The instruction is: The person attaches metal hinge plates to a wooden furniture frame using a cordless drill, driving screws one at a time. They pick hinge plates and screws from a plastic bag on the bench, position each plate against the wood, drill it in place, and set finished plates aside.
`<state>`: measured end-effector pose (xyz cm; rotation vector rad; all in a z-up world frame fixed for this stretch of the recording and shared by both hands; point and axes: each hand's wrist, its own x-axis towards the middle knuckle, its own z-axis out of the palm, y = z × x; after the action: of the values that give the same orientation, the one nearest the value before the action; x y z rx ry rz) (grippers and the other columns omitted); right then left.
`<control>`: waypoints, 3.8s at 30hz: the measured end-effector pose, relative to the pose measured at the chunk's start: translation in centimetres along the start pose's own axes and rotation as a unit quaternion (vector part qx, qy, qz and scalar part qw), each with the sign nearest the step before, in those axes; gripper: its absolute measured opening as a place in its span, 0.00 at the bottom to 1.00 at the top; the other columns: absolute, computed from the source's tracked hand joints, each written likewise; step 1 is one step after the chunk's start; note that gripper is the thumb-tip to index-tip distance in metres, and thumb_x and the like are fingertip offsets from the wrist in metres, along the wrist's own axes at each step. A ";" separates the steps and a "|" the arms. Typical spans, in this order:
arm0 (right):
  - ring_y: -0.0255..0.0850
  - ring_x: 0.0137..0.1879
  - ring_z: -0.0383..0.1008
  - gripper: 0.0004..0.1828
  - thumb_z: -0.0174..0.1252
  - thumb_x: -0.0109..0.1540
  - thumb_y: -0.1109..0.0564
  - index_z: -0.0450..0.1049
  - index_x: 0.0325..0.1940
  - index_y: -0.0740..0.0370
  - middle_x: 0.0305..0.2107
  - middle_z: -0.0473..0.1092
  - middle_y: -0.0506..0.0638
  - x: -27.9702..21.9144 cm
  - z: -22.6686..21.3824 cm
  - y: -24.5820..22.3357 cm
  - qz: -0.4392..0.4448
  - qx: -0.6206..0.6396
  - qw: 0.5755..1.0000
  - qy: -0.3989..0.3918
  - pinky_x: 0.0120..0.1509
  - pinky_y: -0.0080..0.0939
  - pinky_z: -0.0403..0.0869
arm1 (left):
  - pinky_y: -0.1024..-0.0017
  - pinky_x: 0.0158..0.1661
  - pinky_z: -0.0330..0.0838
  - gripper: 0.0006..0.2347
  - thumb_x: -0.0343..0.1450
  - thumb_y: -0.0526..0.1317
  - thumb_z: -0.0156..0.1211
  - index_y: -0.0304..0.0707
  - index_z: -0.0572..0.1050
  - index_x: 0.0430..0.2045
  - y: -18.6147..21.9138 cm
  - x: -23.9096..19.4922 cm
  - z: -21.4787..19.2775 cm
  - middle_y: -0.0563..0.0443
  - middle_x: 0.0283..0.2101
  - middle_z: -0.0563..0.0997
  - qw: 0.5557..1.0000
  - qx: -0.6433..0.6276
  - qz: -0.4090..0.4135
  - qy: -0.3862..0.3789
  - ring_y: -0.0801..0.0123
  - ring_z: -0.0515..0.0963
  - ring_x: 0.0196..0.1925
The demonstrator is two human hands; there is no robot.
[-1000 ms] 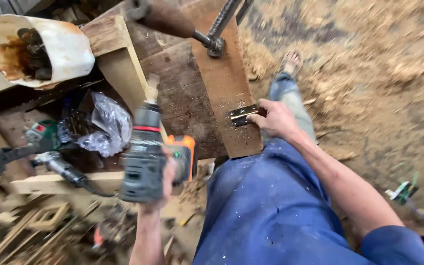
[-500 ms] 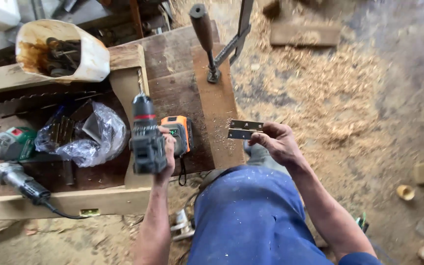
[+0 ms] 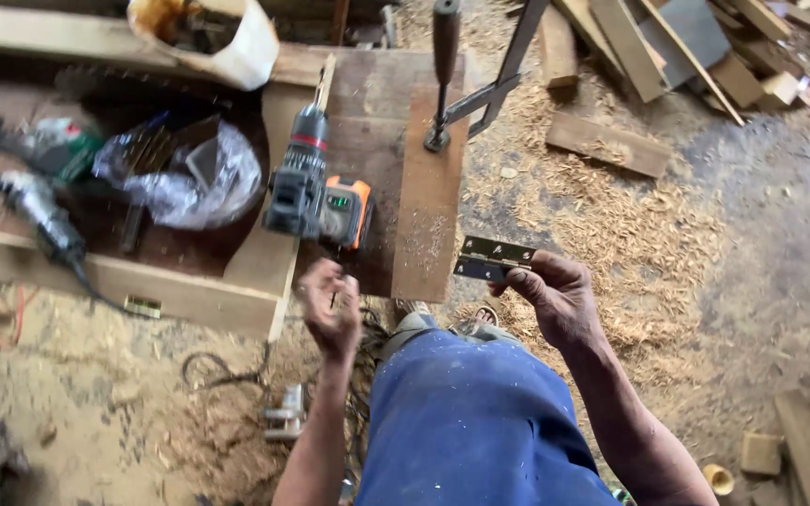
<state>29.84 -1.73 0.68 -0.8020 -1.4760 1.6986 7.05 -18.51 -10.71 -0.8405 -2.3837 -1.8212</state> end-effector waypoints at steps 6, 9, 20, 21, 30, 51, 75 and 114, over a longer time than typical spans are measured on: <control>0.42 0.35 0.79 0.10 0.64 0.63 0.57 0.82 0.42 0.67 0.24 0.78 0.59 -3.5 2.4 1.4 0.073 0.072 0.988 -0.112 0.49 0.45 0.78 | 0.67 0.47 0.79 0.18 0.74 0.50 0.59 0.31 0.81 0.42 8.9 -6.7 -2.1 0.41 0.40 0.85 0.963 -0.242 -0.078 -0.093 0.67 0.83 0.40; 0.36 0.35 0.77 0.09 0.64 0.63 0.57 0.83 0.41 0.67 0.24 0.78 0.55 -4.6 4.6 0.5 0.110 0.040 0.977 -0.175 0.47 0.41 0.78 | 0.67 0.43 0.77 0.12 0.74 0.43 0.61 0.29 0.82 0.40 11.2 -7.8 -3.9 0.41 0.33 0.83 0.957 -0.264 -0.068 -0.102 0.62 0.82 0.36; 0.37 0.33 0.77 0.09 0.59 0.66 0.56 0.83 0.42 0.62 0.22 0.80 0.55 -5.4 10.5 3.4 0.135 -0.084 0.932 -0.326 0.45 0.41 0.78 | 0.70 0.28 0.75 0.05 0.65 0.31 0.72 0.32 0.82 0.31 8.3 -7.7 -8.8 0.46 0.27 0.81 0.982 -0.163 -0.039 -0.088 0.68 0.79 0.27; 0.37 0.33 0.77 0.09 0.59 0.66 0.56 0.83 0.42 0.62 0.22 0.80 0.55 -5.4 11.3 3.5 0.132 -0.083 0.931 -0.331 0.45 0.41 0.78 | 0.70 0.28 0.75 0.05 0.65 0.31 0.72 0.32 0.82 0.31 6.9 -7.6 -9.2 0.46 0.27 0.81 0.983 -0.161 -0.036 -0.083 0.68 0.79 0.27; 0.37 0.25 0.73 0.11 0.62 0.64 0.52 0.87 0.33 0.57 0.14 0.76 0.53 -2.0 17.6 9.7 0.225 -0.227 0.889 -0.328 0.37 0.37 0.74 | 0.69 0.38 0.79 0.04 0.66 0.30 0.67 0.41 0.81 0.22 0.2 -1.1 -14.7 0.47 0.28 0.81 0.984 -0.013 0.027 -0.176 0.55 0.83 0.31; 0.54 0.39 0.75 0.20 0.55 0.65 0.63 0.76 0.59 0.77 0.45 0.78 0.70 -2.3 13.2 15.5 0.396 -0.071 0.915 0.005 0.47 0.52 0.76 | 0.66 0.39 0.76 0.07 0.61 0.28 0.69 0.43 0.85 0.24 -21.9 35.5 -13.0 0.48 0.36 0.80 0.926 0.341 0.159 0.029 0.58 0.74 0.42; 0.47 0.40 0.77 0.15 0.61 0.63 0.59 0.82 0.53 0.65 0.39 0.80 0.64 -1.8 12.4 13.0 0.375 -0.125 0.916 0.070 0.47 0.51 0.80 | 0.71 0.44 0.72 0.07 0.70 0.26 0.64 0.36 0.81 0.39 -17.4 26.1 -15.3 0.45 0.34 0.79 0.957 0.184 0.203 -0.101 0.55 0.80 0.39; 0.40 0.31 0.74 0.11 0.66 0.62 0.60 0.82 0.48 0.63 0.23 0.74 0.57 -8.6 -13.4 13.6 0.308 -0.125 0.937 0.106 0.36 0.38 0.75 | 0.68 0.31 0.73 0.09 0.72 0.34 0.44 0.49 0.72 0.26 -14.8 4.5 14.1 0.53 0.32 0.68 0.793 0.312 0.415 -0.319 0.60 0.74 0.40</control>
<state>43.90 -2.78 -14.75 -1.6690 -1.3865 1.7921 1.03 -6.50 -26.79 -2.1182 -2.0234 -0.3949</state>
